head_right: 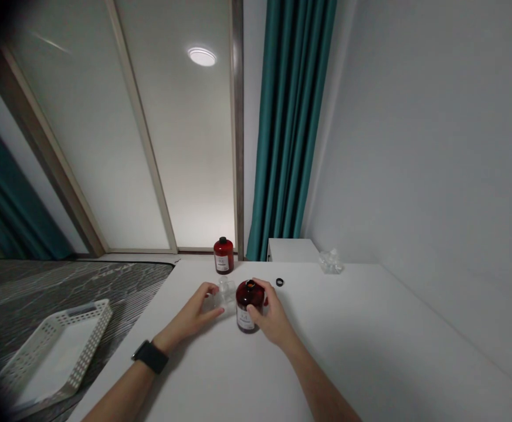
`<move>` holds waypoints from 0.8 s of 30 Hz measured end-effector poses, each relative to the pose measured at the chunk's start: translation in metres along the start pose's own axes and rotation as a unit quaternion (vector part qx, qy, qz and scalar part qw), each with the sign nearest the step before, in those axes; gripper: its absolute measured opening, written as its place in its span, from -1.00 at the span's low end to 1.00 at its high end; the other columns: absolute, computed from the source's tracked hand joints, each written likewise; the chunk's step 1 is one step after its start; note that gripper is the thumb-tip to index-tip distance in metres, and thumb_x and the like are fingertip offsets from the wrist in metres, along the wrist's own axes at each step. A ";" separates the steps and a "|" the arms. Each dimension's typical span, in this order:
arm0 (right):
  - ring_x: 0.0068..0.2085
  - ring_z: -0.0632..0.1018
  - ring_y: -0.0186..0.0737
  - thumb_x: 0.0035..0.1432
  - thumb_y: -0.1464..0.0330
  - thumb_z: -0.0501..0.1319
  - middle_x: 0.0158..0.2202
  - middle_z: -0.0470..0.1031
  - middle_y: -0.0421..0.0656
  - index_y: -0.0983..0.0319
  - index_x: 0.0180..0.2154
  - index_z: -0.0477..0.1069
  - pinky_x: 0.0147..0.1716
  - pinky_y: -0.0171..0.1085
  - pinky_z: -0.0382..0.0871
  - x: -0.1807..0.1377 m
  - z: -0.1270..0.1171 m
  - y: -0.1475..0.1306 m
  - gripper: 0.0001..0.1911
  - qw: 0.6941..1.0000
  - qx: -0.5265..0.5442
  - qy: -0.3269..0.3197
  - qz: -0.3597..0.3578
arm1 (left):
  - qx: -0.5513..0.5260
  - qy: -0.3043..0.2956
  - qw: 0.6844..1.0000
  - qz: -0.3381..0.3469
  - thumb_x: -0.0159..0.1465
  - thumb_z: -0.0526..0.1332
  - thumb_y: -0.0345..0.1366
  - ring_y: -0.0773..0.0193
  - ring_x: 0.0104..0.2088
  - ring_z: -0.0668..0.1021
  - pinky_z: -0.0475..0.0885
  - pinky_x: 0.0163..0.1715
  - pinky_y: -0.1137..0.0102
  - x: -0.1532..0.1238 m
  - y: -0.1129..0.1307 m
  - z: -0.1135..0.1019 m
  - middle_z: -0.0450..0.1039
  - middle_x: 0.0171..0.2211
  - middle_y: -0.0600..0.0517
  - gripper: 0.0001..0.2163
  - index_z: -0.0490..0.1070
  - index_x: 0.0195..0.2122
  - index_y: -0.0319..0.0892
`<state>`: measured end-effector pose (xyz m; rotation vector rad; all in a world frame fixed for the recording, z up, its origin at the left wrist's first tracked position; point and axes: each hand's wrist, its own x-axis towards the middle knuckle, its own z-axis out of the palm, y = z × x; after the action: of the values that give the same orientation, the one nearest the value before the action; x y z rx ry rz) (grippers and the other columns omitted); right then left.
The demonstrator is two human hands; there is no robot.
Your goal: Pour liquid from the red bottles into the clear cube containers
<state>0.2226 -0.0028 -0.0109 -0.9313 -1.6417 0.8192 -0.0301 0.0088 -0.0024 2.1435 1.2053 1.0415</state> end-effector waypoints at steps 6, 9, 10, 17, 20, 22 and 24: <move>0.12 0.44 -0.05 0.15 0.30 0.25 0.13 0.39 -0.06 0.15 0.16 0.24 0.16 -0.05 0.28 0.018 -0.003 0.006 -0.46 1.000 -0.011 0.008 0.004 | -0.010 -0.005 1.000 0.015 0.25 0.26 -0.29 0.10 -0.08 0.49 0.40 -0.01 0.18 -0.001 -0.003 -0.004 0.43 -0.13 -0.03 -0.76 0.30 -0.09 -0.13; 0.09 0.45 -0.06 0.13 0.29 0.26 0.10 0.41 -0.09 0.14 0.14 0.26 0.16 -0.04 0.28 0.033 -0.003 0.012 -0.47 1.000 0.004 0.016 0.011 | -0.008 -0.001 1.000 0.007 0.24 0.25 -0.30 0.08 -0.05 0.48 0.39 0.00 0.17 -0.003 -0.002 -0.005 0.43 -0.11 -0.05 -0.76 0.30 -0.08 -0.13; 0.08 0.46 -0.07 0.13 0.29 0.26 0.09 0.42 -0.09 0.13 0.13 0.26 0.15 -0.04 0.29 0.038 -0.003 0.015 -0.47 1.000 0.007 0.019 0.015 | -0.007 0.000 1.000 0.004 0.24 0.26 -0.30 0.07 -0.04 0.48 0.39 0.01 0.17 -0.004 -0.003 -0.004 0.43 -0.11 -0.05 -0.76 0.30 -0.08 -0.13; 0.10 0.45 -0.09 0.13 0.27 0.27 0.10 0.42 -0.12 0.11 0.13 0.25 0.12 -0.07 0.32 0.072 -0.001 0.034 -0.47 0.999 0.018 0.034 0.038 | -0.022 0.001 1.000 -0.011 0.22 0.29 -0.24 0.06 -0.02 0.47 0.37 0.01 0.19 -0.004 -0.011 -0.001 0.44 -0.08 -0.06 -0.73 0.30 -0.09 -0.13; 0.12 0.44 -0.07 0.11 0.27 0.28 0.10 0.43 -0.12 0.11 0.13 0.26 0.12 -0.06 0.32 0.081 -0.002 0.038 -0.45 0.998 0.026 0.038 0.043 | -0.024 -0.005 1.000 -0.016 0.22 0.29 -0.24 0.06 -0.03 0.47 0.36 0.00 0.20 -0.004 -0.011 -0.001 0.44 -0.08 -0.05 -0.73 0.30 -0.10 -0.12; 0.12 0.44 -0.07 0.09 0.27 0.30 0.10 0.43 -0.13 0.10 0.13 0.27 0.11 -0.07 0.33 0.084 -0.002 0.041 -0.44 0.998 0.034 0.040 0.047 | -0.027 -0.010 0.999 -0.020 0.23 0.30 -0.25 0.07 -0.03 0.48 0.36 -0.01 0.22 -0.005 -0.009 -0.002 0.44 -0.08 -0.05 -0.74 0.30 -0.10 -0.11; 0.13 0.44 -0.07 0.08 0.27 0.31 0.10 0.44 -0.13 0.09 0.14 0.28 0.11 -0.07 0.34 0.086 -0.002 0.042 -0.42 0.997 0.041 0.041 0.051 | -0.032 -0.013 0.999 -0.022 0.23 0.30 -0.25 0.08 -0.03 0.48 0.35 -0.01 0.23 -0.005 -0.007 -0.003 0.44 -0.08 -0.04 -0.74 0.30 -0.10 -0.11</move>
<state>0.2179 0.0925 -0.0089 -0.9845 -1.4886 0.9008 -0.0378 0.0085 -0.0073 2.0660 1.1877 1.0170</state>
